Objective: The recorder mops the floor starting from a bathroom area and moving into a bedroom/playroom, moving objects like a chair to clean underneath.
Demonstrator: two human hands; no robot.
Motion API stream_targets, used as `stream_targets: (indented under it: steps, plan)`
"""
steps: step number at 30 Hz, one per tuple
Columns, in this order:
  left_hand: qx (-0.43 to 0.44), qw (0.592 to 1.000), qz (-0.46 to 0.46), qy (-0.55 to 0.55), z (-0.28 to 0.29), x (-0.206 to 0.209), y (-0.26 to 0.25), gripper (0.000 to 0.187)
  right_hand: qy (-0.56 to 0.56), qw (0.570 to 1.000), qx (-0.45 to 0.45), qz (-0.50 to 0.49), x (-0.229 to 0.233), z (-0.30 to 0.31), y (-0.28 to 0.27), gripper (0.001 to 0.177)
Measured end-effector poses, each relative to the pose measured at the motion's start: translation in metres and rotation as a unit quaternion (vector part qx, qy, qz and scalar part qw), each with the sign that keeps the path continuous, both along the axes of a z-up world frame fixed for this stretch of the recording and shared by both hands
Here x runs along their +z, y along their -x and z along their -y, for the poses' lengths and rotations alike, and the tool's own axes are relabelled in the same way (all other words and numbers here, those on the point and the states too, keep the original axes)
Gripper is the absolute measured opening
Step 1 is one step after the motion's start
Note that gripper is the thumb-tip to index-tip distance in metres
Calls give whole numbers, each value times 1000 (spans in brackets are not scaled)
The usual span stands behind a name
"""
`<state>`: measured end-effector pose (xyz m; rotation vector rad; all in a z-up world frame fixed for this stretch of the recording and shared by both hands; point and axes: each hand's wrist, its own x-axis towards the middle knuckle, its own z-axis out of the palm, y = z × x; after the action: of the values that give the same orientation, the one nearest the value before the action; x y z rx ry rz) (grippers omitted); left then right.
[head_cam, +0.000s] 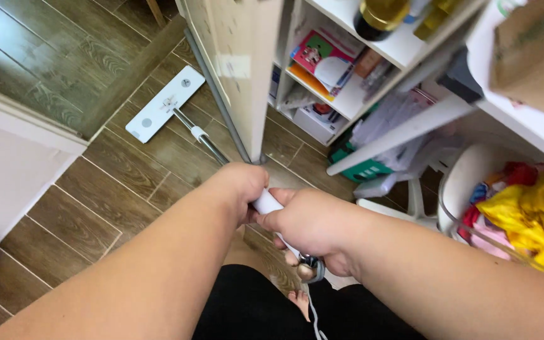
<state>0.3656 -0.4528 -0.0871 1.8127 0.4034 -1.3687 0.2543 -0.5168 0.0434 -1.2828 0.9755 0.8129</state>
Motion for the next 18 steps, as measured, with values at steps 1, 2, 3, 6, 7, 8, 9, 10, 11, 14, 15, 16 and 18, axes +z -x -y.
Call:
stream_targets:
  steps: [1, 2, 3, 6, 7, 8, 9, 10, 11, 14, 15, 16, 18]
  plan:
    - [-15, 1000, -3, -8, 0, 2, 21, 19, 1, 1000, 3, -8, 8, -1, 18, 18]
    - [-31, 999, -6, -16, 1, 3, 42, 19, 2, 1000, 5, -15, 16, -1, 37, 18]
    - [-31, 999, -3, -15, 1, -2, 62, 19, 3, 1000, 5, -12, 17, -1, 57, 18]
    - [-52, 998, -40, -24, 4, -5, 116, 21, -11, 999, 0, -34, 23, 7, 112, 15]
    - [-55, 998, -37, -22, 3, -1, 133, 21, -28, 999, 5, -26, 23, 10, 130, 16]
    - [-59, 997, -34, -20, 2, 3, 150, 21, -45, 999, 11, -17, 23, 12, 147, 18]
    - [-59, 997, -32, -21, -2, 17, 165, 21, -46, 999, 10, -16, 29, 15, 160, 18]
    - [-69, 996, -37, -33, -4, 31, 180, 23, -60, 997, 35, -20, 36, 18, 172, 19]
    - [-78, 995, -40, -45, -6, 46, 192, 25, -72, 995, 60, -24, 44, 23, 181, 21]
    - [-29, 997, -70, -4, -9, 45, 228, 20, -77, 992, 96, -34, 44, 29, 204, 25]
    - [-28, 997, -67, -7, -9, 53, 235, 20, -80, 992, 97, -30, 43, 28, 210, 25]
    - [-38, 997, -74, -1, -10, 60, 242, 22, -76, 991, 102, -36, 42, 27, 215, 25]
    - [-48, 996, -80, 4, -9, 80, 255, 23, -74, 991, 108, -41, 45, 27, 224, 25]
